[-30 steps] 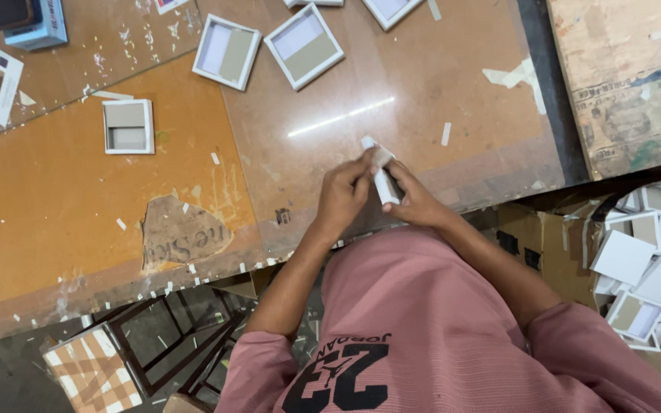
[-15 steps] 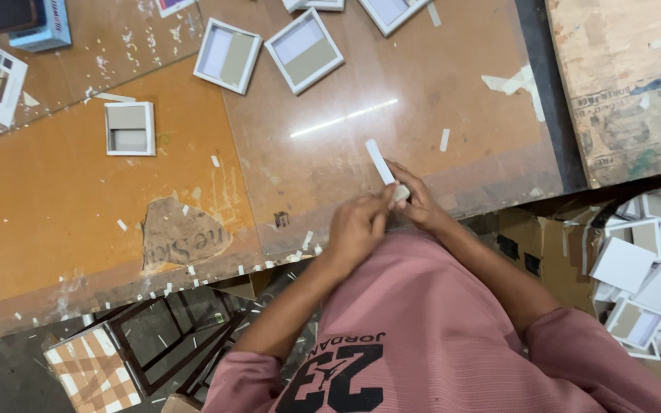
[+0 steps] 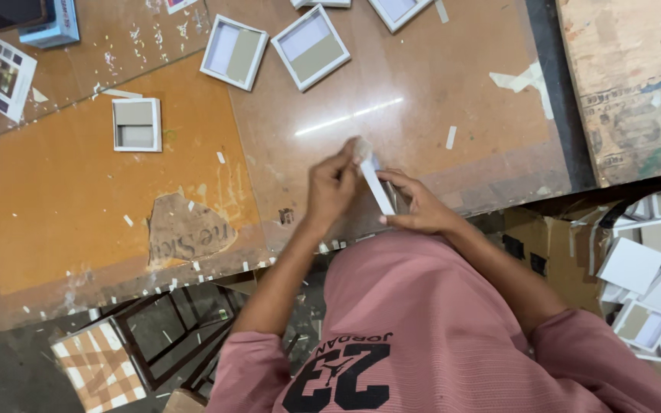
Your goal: The person assembles small white picture frames by hand. They pick up frame parts, align them, and press them together on a workbench, then place the completed frames aside.
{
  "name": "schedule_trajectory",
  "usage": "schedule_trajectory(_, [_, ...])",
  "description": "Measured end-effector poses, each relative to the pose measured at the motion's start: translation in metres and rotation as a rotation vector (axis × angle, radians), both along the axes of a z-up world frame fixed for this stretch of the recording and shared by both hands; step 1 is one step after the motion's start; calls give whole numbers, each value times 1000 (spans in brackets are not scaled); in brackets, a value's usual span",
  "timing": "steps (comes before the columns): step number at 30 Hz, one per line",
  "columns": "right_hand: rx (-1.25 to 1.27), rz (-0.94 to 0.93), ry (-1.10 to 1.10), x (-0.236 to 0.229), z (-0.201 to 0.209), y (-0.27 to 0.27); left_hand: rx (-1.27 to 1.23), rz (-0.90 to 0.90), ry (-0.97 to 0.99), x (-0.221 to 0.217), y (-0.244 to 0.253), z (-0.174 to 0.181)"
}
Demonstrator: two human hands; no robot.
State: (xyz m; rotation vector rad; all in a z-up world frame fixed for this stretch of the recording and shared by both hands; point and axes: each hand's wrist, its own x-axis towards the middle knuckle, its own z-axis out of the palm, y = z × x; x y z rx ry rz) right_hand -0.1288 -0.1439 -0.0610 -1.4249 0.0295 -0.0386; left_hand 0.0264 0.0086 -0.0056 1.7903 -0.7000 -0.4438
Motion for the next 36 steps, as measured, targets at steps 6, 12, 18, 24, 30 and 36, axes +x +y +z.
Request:
schedule_trajectory(6, [267,-100,223,1,6,11,-34,11,-34,-28,-2,11])
schedule_trajectory(12, [156,-117,-80,-4,-2,6,48,-54,-32,-37,7,30])
schedule_trajectory(18, [126,-156,-46,7,-38,5,154,-49,-186,-44,2,18])
schedule_trajectory(24, [372,-200,99,4,-67,4,437,-6,-521,-40,-9,7])
schedule_trajectory(30, [189,-162,8,-8,-61,5,503,306,-549,67,9,-11])
schedule_trajectory(36, [231,-162,-10,-5,-58,11,191,54,-289,49,16,-10])
